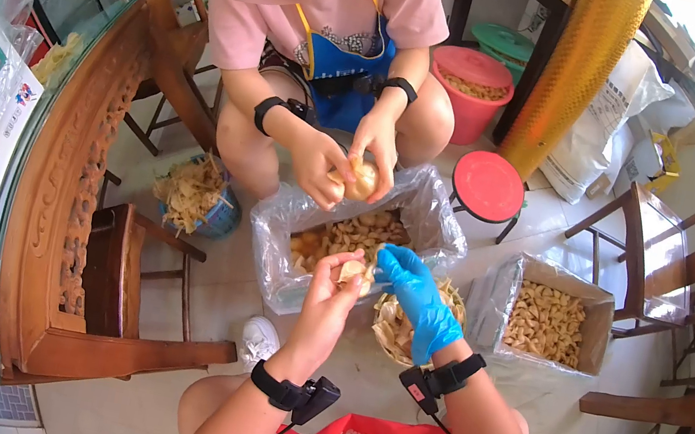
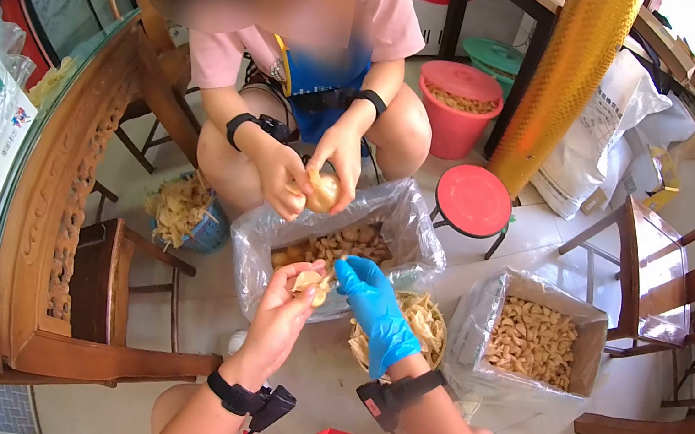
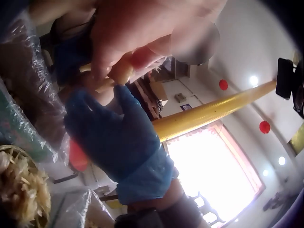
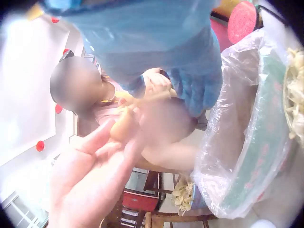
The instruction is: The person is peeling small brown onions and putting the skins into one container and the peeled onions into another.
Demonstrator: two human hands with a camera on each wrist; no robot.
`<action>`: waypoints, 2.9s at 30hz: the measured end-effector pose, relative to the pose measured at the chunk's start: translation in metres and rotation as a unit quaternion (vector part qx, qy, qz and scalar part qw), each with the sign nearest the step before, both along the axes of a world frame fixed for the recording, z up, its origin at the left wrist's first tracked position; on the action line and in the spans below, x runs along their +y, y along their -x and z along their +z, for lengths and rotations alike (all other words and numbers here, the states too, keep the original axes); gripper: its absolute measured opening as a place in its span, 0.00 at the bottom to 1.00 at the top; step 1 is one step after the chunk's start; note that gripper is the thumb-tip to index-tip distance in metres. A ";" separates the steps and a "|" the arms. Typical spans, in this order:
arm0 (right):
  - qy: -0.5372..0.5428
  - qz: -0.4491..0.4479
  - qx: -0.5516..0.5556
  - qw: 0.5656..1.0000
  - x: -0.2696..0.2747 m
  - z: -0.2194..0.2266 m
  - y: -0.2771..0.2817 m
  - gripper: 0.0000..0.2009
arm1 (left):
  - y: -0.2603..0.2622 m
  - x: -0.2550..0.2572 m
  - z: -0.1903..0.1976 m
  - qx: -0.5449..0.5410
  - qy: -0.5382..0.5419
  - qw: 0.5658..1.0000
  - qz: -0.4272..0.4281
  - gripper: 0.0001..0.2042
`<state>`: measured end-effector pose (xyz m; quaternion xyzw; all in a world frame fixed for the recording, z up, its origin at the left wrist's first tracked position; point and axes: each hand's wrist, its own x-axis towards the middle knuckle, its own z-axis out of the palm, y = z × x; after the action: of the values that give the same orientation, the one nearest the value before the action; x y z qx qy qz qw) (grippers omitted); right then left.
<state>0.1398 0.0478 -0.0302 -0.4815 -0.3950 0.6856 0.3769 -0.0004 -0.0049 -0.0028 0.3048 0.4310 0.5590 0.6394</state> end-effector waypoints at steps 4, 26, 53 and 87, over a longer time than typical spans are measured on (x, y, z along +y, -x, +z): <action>0.023 -0.034 0.028 0.999 -0.011 0.001 -0.005 0.16 | -0.015 0.002 -0.017 0.177 -0.154 0.972 0.029 0.16; -0.061 -0.235 0.074 0.967 -0.038 0.022 -0.031 0.09 | -0.050 0.003 -0.016 0.229 -0.106 0.967 -0.047 0.15; -0.326 0.029 -0.290 0.900 -0.039 0.037 -0.036 0.10 | -0.036 -0.005 -0.010 0.347 -0.127 0.929 -0.021 0.13; -0.045 -0.084 -0.184 0.978 -0.001 -0.020 -0.029 0.17 | -0.012 -0.014 -0.027 0.236 -0.051 0.970 -0.028 0.15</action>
<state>0.1685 0.0471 -0.0506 -0.6132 -0.4461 0.5330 0.3754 0.0116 -0.0184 -0.0295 0.4723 0.5318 0.4745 0.5186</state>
